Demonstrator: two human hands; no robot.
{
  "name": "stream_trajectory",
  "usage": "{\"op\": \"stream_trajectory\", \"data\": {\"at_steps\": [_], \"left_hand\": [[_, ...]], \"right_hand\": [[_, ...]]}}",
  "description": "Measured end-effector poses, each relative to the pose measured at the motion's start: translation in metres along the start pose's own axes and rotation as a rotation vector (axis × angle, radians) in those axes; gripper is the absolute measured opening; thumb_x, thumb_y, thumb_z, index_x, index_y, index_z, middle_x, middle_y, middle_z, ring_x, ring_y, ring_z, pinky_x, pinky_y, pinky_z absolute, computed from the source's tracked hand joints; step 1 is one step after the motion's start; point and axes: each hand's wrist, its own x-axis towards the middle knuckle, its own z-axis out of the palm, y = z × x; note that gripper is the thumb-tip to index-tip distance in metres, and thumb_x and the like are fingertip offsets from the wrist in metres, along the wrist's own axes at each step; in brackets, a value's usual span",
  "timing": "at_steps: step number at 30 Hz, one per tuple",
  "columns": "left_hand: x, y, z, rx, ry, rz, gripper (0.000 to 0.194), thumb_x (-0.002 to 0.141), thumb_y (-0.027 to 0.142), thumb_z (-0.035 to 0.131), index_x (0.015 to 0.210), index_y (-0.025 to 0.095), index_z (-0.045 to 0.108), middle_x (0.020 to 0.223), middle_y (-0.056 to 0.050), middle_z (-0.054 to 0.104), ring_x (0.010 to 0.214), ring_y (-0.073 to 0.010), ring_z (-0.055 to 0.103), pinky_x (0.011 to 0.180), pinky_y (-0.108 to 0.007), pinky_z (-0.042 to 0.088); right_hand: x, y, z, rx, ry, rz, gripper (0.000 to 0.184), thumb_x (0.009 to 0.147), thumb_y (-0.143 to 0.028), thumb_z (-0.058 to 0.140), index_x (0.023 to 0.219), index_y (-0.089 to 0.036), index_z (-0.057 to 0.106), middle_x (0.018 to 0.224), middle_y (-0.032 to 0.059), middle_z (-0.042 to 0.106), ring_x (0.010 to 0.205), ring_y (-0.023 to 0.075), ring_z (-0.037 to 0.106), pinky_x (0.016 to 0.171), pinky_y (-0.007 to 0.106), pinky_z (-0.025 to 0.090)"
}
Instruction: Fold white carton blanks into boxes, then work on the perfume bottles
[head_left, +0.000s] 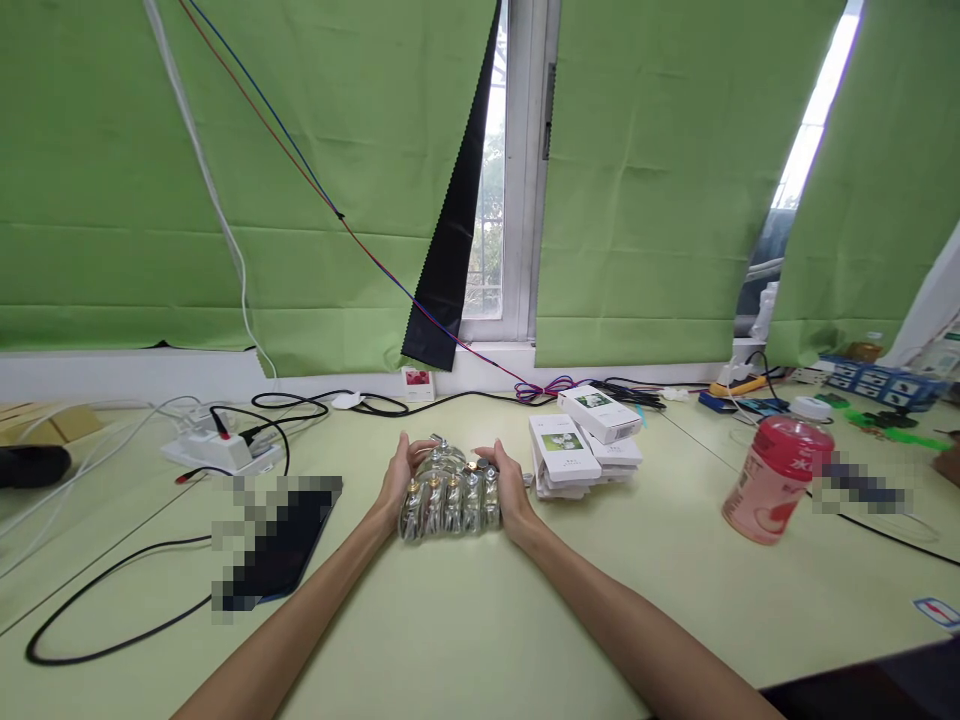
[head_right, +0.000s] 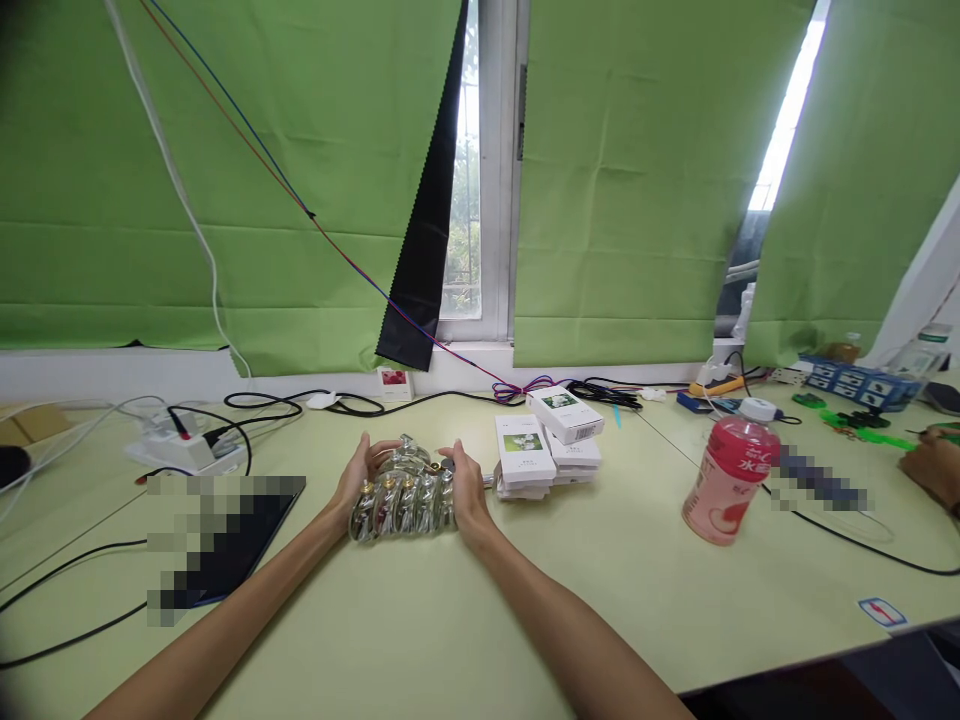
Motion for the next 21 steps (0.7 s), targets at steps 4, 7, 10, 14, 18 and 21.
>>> {"op": "stream_trajectory", "data": {"at_steps": [4, 7, 10, 14, 18, 21], "left_hand": [[0.008, 0.0, -0.004, 0.069, 0.06, 0.073, 0.072, 0.086, 0.078, 0.036, 0.078, 0.016, 0.071, 0.097, -0.014, 0.075, 0.101, -0.0304, 0.067, 0.089, -0.039, 0.051], [0.017, 0.003, -0.01, 0.166, 0.115, 0.124, 0.073, 0.083, 0.081, 0.036, 0.079, 0.017, 0.071, 0.103, -0.015, 0.074, 0.108, -0.0337, 0.063, 0.092, -0.043, 0.05], [0.028, 0.01, -0.012, 0.284, 0.085, 0.137, 0.072, 0.082, 0.081, 0.041, 0.09, 0.018, 0.075, 0.115, -0.016, 0.071, 0.116, -0.0367, 0.059, 0.09, -0.044, 0.05], [0.04, 0.021, -0.004, 0.429, -0.033, 0.116, 0.067, 0.08, 0.08, 0.046, 0.089, 0.023, 0.078, 0.134, -0.013, 0.065, 0.123, -0.0412, 0.054, 0.094, -0.048, 0.048], [0.049, 0.024, 0.003, 0.564, -0.121, 0.087, 0.069, 0.082, 0.08, 0.041, 0.085, 0.023, 0.079, 0.132, -0.013, 0.066, 0.124, -0.0411, 0.054, 0.098, -0.047, 0.046], [0.054, 0.022, 0.001, 0.692, -0.142, 0.108, 0.07, 0.084, 0.077, 0.039, 0.083, 0.02, 0.079, 0.12, -0.015, 0.072, 0.116, -0.0377, 0.062, 0.1, -0.045, 0.045]], "right_hand": [[-0.006, -0.003, -0.002, -0.001, 0.008, -0.055, 0.054, 0.09, -0.065, 0.047, 0.102, -0.022, 0.077, 0.12, 0.0063, 0.072, 0.121, 0.0286, 0.058, 0.107, 0.037, 0.038], [-0.008, -0.003, -0.003, 0.005, 0.013, -0.06, 0.053, 0.09, -0.064, 0.048, 0.105, -0.022, 0.076, 0.121, 0.0067, 0.071, 0.124, 0.0282, 0.057, 0.108, 0.036, 0.037], [-0.008, -0.002, -0.003, 0.002, 0.019, -0.062, 0.052, 0.091, -0.063, 0.047, 0.106, -0.021, 0.076, 0.121, 0.0073, 0.071, 0.123, 0.0278, 0.057, 0.108, 0.036, 0.037], [-0.007, -0.002, -0.003, -0.016, 0.018, -0.081, 0.053, 0.092, -0.062, 0.046, 0.108, -0.021, 0.076, 0.124, 0.0071, 0.07, 0.123, 0.0271, 0.057, 0.109, 0.035, 0.036], [-0.009, -0.003, -0.003, -0.02, 0.018, -0.078, 0.057, 0.091, -0.064, 0.046, 0.112, -0.02, 0.075, 0.127, 0.0066, 0.069, 0.123, 0.0267, 0.057, 0.107, 0.034, 0.037], [-0.011, -0.004, -0.003, -0.036, 0.015, -0.087, 0.057, 0.093, -0.064, 0.045, 0.113, -0.019, 0.074, 0.125, 0.0068, 0.07, 0.123, 0.0266, 0.057, 0.107, 0.034, 0.037]]}}
